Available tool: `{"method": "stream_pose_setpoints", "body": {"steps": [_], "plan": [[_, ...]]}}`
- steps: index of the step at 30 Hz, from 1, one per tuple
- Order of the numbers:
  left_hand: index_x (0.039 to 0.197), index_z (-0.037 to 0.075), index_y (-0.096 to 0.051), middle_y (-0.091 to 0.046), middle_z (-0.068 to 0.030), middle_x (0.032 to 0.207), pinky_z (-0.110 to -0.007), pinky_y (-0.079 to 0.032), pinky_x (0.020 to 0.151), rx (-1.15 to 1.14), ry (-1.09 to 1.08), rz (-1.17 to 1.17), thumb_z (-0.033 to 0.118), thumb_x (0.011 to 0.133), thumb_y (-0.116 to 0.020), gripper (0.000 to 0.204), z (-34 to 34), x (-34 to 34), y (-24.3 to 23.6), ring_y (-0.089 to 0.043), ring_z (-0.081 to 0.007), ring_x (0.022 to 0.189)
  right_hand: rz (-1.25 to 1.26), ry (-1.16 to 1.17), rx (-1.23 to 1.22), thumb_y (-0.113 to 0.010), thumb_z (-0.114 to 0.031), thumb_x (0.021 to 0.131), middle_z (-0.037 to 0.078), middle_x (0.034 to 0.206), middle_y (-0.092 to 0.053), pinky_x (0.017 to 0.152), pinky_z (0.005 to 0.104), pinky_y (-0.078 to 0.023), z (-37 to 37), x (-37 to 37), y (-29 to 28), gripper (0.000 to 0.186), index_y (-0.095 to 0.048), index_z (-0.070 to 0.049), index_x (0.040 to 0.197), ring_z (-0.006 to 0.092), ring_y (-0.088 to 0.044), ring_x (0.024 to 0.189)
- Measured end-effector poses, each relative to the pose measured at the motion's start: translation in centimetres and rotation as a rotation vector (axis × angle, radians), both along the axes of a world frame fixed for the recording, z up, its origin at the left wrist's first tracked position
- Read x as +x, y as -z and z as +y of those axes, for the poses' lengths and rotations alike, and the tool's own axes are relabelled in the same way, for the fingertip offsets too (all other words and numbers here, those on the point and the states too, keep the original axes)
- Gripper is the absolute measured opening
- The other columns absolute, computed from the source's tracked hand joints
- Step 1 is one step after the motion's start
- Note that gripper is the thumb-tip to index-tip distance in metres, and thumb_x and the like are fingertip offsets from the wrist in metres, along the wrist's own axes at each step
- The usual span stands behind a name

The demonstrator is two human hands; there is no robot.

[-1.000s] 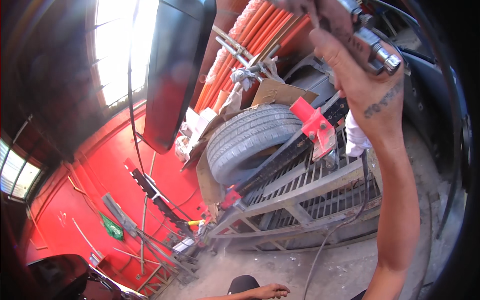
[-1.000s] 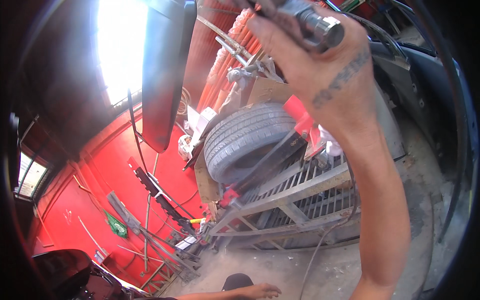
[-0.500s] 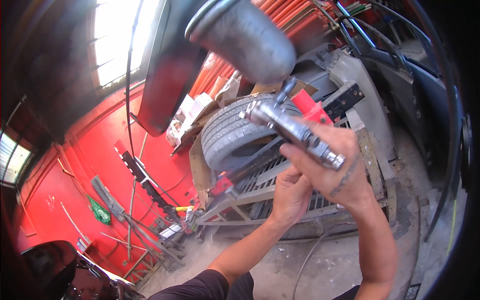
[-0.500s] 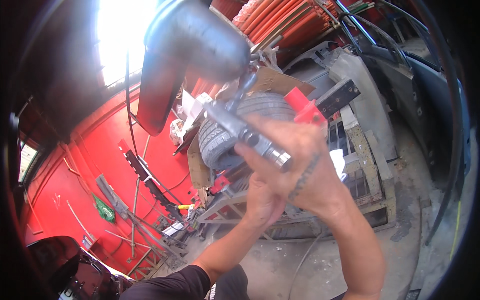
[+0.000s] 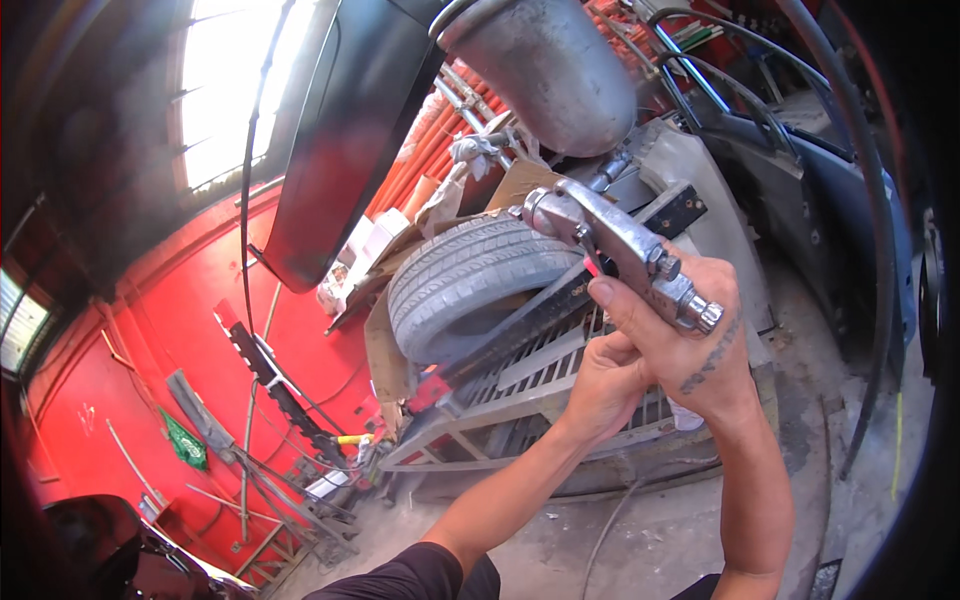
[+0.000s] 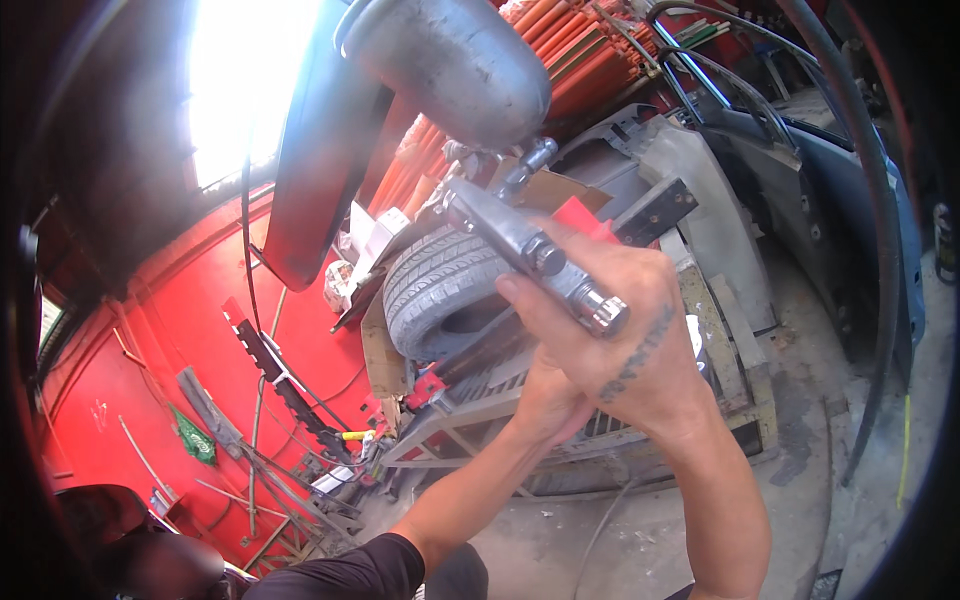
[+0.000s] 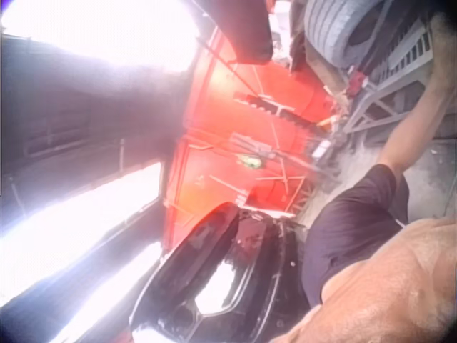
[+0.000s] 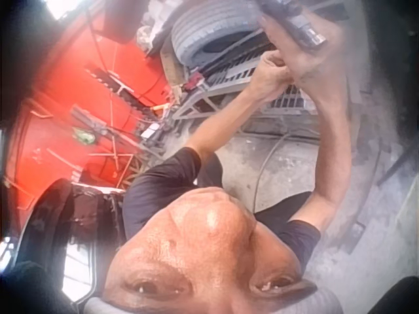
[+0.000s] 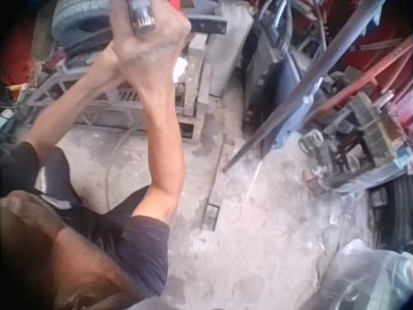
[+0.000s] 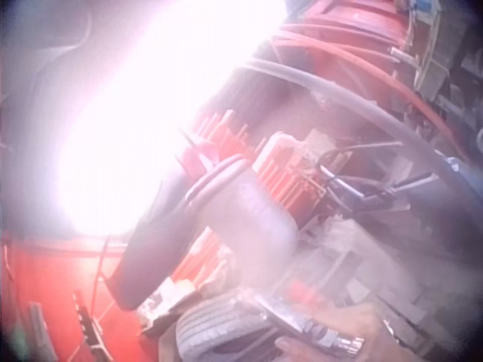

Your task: The person prepares a spray gun by attaching a paint cup and connecting an air hose. They then spray paint a black car part, likely a bumper, which is positioned on a metal rack. The person moves the spray gun back and forth to apply the paint evenly.

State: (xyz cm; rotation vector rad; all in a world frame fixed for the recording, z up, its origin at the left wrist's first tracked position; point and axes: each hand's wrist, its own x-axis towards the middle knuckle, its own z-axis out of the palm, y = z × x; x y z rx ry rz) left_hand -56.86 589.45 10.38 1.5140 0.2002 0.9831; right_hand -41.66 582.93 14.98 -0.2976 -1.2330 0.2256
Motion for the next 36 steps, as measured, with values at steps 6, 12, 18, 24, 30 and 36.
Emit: {"method": "stream_pose_setpoints", "body": {"steps": [6,12,18,24,30,36], "plan": [[0.124,-0.003,-0.071,-0.074,-0.0087,0.120,-0.035,-0.055,0.097,0.030,0.090,-0.010,0.008,0.097,-0.077,0.030,0.4,1.6,-1.1,-0.069,-0.0162,0.111,0.054,-0.037,-0.061,-0.079,-0.012,0.089,0.013,0.075,-0.072,0.060,0.0300,-0.051,-0.9,0.9,-0.7,0.030,-0.074,0.007,0.112,0.0132,-0.065,0.062],[0.124,-0.003,-0.071,-0.074,-0.0077,0.119,-0.035,-0.054,0.099,0.018,0.186,0.031,0.008,0.097,-0.076,0.029,1.2,1.9,-1.3,-0.068,-0.0159,0.110,0.047,-0.017,-0.107,-0.080,-0.013,0.089,0.010,0.073,-0.071,0.057,0.0279,-0.048,-1.5,1.4,-1.1,0.026,-0.075,0.006,0.106,0.0100,-0.062,0.060],[0.144,0.000,-0.056,-0.066,-0.0097,0.132,-0.036,-0.053,0.100,0.070,0.108,0.068,0.017,0.100,-0.075,0.052,0.8,1.7,-1.4,-0.064,-0.0176,0.117,0.031,0.037,-0.080,-0.080,-0.010,0.090,0.007,0.074,-0.071,0.057,0.0276,-0.048,-0.8,1.6,-1.4,0.024,-0.076,0.004,0.108,0.0098,-0.061,0.062],[0.164,0.007,-0.026,-0.052,-0.0148,0.146,-0.039,-0.052,0.099,0.071,-0.083,0.197,0.035,0.104,-0.069,0.079,-0.6,-1.8,2.6,-0.060,-0.0257,0.125,0.293,0.173,0.149,-0.079,-0.024,0.098,-0.005,0.066,-0.059,0.052,0.0223,-0.037,1.0,2.6,-4.9,0.024,-0.079,-0.001,0.104,0.0012,-0.049,0.057],[0.157,0.007,-0.040,-0.058,-0.0128,0.141,-0.038,-0.057,0.097,-0.264,-0.198,0.571,0.027,0.108,-0.064,0.058,-1.4,-11.6,12.8,-0.066,-0.0234,0.118,0.357,0.232,0.202,-0.079,-0.027,0.098,-0.005,0.064,-0.057,0.052,0.0225,-0.036,2.0,2.2,-5.4,0.025,-0.078,-0.002,0.095,0.0017,-0.047,0.055],[0.145,0.005,-0.058,-0.068,-0.0078,0.128,-0.032,-0.058,0.089,-0.406,-0.307,0.671,0.028,0.110,-0.060,0.042,-4.6,-19.1,18.6,-0.068,-0.0157,0.107,0.047,0.254,0.249,-0.080,-0.007,0.088,0.018,0.099,-0.078,0.076,0.0320,-0.058,4.1,-4.5,-1.9,0.037,-0.071,0.006,0.122,0.0227,-0.077,0.087]]}}
